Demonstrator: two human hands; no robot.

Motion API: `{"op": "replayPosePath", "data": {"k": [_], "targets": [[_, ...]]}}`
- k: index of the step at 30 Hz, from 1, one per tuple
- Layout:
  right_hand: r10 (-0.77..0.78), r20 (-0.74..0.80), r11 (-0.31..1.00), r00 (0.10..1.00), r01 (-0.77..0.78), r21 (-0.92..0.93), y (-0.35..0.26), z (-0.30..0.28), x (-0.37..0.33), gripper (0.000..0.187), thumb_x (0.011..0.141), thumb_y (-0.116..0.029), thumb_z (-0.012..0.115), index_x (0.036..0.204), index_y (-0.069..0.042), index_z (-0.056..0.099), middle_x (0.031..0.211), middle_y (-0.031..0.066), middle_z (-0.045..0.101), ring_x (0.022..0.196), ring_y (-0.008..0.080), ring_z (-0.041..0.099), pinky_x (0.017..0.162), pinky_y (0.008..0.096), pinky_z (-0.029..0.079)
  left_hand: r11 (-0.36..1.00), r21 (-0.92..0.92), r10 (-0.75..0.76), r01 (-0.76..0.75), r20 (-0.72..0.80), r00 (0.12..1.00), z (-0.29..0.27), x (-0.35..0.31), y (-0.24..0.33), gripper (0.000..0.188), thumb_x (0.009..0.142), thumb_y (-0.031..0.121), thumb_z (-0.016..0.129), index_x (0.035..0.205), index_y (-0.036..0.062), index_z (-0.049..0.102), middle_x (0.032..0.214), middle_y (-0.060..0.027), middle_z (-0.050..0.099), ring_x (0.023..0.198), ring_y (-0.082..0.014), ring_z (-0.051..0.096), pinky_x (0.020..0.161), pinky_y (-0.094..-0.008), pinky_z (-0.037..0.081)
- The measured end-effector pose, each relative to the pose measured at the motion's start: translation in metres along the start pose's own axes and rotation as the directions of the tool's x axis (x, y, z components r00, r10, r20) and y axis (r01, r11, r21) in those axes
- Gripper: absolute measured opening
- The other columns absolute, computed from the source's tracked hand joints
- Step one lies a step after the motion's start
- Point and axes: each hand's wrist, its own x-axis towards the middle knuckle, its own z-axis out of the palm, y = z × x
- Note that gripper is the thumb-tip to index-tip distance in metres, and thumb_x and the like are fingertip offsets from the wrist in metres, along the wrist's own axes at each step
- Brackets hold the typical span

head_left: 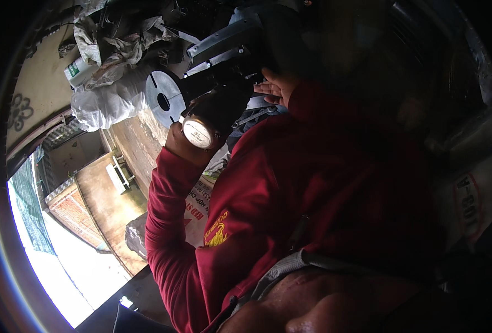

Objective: The person assembles a metal component by attaching a circular disc to a housing and then securing a curved metal bracket with bolts. They use a wrench to tighten the fasteners and reposition the assembly to access different bolt locations.

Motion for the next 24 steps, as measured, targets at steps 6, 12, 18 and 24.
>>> {"op": "replayPosePath", "data": {"k": [6,12,18,24], "targets": [[0.02,-0.143,1.0,0.99,-0.017,0.018,-0.008,-0.001,-0.004,0.057,0.097,-0.052,0.049,0.13,-0.006,0.045,0.124,0.0118,0.063,0.121,0.0168,0.056,0.092,0.03,0.044,0.825,-0.557,-0.179,0.095,-0.099,0.979,0.025,-0.058,-0.016,0.077,0.069,0.022,0.085,0.131,-0.0011,0.047,0.116,-0.0169,0.064,0.102,-0.0261,0.066,0.085,-0.034,0.053],[-0.223,-0.127,0.734,0.966,0.081,-0.674,-0.061,-0.046,-0.031,0.039,0.091,-0.047,0.062,0.087,-0.009,0.068,0.086,0.0029,0.073,0.088,0.0106,0.068,0.068,0.0209,0.046,0.196,-0.973,-0.483,0.123,0.014,0.875,0.123,-0.174,-0.067,0.052,0.077,0.011,0.077,0.124,0.0017,0.057,0.1,-0.0077,0.066,0.085,-0.0166,0.064,0.074,-0.0314,0.052],[-0.387,0.592,0.209,0.706,0.693,-0.69,-0.118,0.016,-0.008,0.068,0.076,-0.03,0.082,0.132,-0.003,0.053,0.127,0.0123,0.06,0.112,0.0195,0.06,0.097,0.0336,0.045,0.146,-0.983,-0.763,-0.113,-0.184,0.62,0.255,-0.158,-0.138,0.084,0.083,0.052,0.066,0.142,0.0012,0.034,0.113,-0.0165,0.059,0.082,-0.0189,0.061,0.069,-0.0308,0.051],[0.004,0.366,-0.228,0.931,0.357,-0.906,-0.125,0.074,0.01,0.076,0.064,-0.031,0.089,0.125,0.0,0.055,0.117,0.0142,0.063,0.106,0.0277,0.062,0.096,0.038,0.048,-0.451,-0.839,-0.893,-0.304,0.423,0.157,0.304,-0.085,-0.198,0.102,0.074,0.09,0.03,0.144,0.0156,0.038,0.12,-0.0223,0.057,0.084,-0.0341,0.063,0.071,-0.0457,0.051]]}}
